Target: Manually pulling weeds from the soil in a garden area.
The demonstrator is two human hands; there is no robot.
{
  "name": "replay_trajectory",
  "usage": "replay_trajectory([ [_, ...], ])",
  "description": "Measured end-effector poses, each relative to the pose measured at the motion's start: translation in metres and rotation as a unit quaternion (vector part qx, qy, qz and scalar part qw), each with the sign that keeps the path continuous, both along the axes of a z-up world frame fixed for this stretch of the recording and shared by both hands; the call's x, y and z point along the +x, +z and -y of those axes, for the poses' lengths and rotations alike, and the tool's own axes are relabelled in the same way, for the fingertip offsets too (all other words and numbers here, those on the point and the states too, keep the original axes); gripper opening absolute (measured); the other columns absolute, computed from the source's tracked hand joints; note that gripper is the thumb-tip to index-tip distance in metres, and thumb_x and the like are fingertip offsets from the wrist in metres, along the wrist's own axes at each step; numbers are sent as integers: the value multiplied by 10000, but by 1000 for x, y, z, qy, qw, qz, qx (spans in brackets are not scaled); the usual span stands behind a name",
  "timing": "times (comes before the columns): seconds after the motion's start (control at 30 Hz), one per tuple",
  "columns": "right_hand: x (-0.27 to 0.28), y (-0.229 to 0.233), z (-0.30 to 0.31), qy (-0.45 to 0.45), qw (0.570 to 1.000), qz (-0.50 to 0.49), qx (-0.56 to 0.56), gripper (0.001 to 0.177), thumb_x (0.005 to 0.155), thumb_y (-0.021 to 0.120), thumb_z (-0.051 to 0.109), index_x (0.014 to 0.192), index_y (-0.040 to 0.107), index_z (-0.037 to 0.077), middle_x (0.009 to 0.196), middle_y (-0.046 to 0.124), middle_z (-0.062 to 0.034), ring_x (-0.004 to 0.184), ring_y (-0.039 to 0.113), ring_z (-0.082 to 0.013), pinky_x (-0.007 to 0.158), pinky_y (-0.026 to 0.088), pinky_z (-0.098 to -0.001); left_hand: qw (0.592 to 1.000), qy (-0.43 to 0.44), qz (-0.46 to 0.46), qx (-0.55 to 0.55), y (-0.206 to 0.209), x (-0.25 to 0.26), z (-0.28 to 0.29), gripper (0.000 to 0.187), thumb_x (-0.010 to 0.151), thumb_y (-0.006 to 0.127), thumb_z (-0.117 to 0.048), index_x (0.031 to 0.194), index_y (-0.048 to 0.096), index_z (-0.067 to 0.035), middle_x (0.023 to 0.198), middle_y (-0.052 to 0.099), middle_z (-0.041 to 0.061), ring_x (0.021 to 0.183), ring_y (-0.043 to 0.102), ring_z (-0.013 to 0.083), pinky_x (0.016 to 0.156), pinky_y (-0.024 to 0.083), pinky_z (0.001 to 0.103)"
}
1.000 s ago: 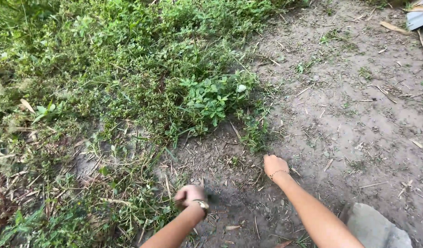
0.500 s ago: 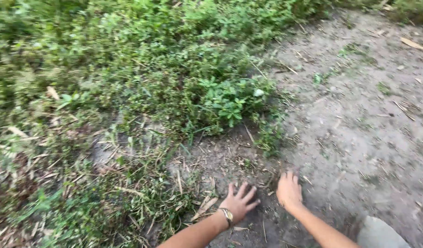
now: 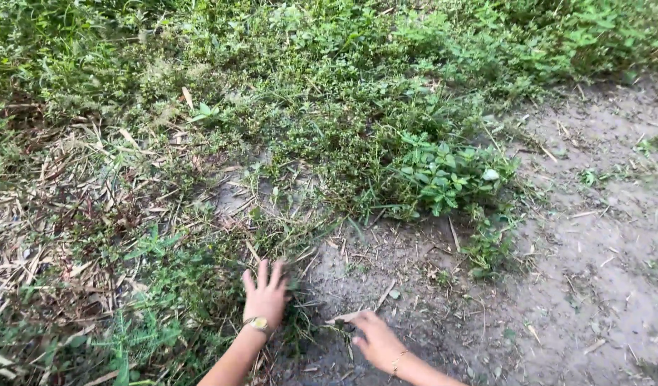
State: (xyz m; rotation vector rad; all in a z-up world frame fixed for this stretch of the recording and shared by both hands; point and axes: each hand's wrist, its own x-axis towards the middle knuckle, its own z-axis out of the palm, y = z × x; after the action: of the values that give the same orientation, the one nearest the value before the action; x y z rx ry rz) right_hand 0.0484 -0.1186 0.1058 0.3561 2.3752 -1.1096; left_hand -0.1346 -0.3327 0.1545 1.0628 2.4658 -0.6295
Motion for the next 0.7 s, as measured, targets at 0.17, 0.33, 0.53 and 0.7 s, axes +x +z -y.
replay_trajectory([
  [0.17, -18, -36, 13, 87, 994, -25, -56, 528, 922, 617, 88, 1422, 531, 238, 1394, 538, -78, 1273, 574, -238, 1159, 358, -379, 965, 234, 46, -109, -45, -2, 27, 395, 1005, 361, -143, 1296, 605, -251, 1700, 124, 102, 1577, -3, 473, 1175, 104, 767],
  [0.33, -171, -64, 118, 33, 999, -18, 32, 291, 928, 636, 185, 1204, 551, 219, 1214, 575, -50, 1144, 606, -216, 1051, 412, -377, 941, 299, 93, -131, -21, 10, -78, 522, 1068, 158, -204, 1585, 100, -260, 1710, 32, 15, 1588, -72, 444, 1151, 82, 785],
  [0.53, -36, -129, -92, -16, 992, 56, 115, 215, 937, 671, 350, 832, 584, 184, 904, 638, -4, 922, 661, -178, 865, 504, -376, 938, 268, 210, -66, -38, 22, -199, 1108, 906, 607, -84, 1601, -236, -274, 1685, -280, 126, 1553, -118, 485, 1093, 130, 808],
  [0.7, 15, -127, -137, 43, 991, -34, 124, 208, 839, 622, 557, 790, 521, 382, 829, 352, 297, 825, 278, 145, 736, 203, -136, 939, 249, 228, -72, -142, 96, -226, 1150, 891, 688, -181, 1593, -217, -281, 1672, -264, 118, 1542, -90, 476, 1070, 161, 800],
])
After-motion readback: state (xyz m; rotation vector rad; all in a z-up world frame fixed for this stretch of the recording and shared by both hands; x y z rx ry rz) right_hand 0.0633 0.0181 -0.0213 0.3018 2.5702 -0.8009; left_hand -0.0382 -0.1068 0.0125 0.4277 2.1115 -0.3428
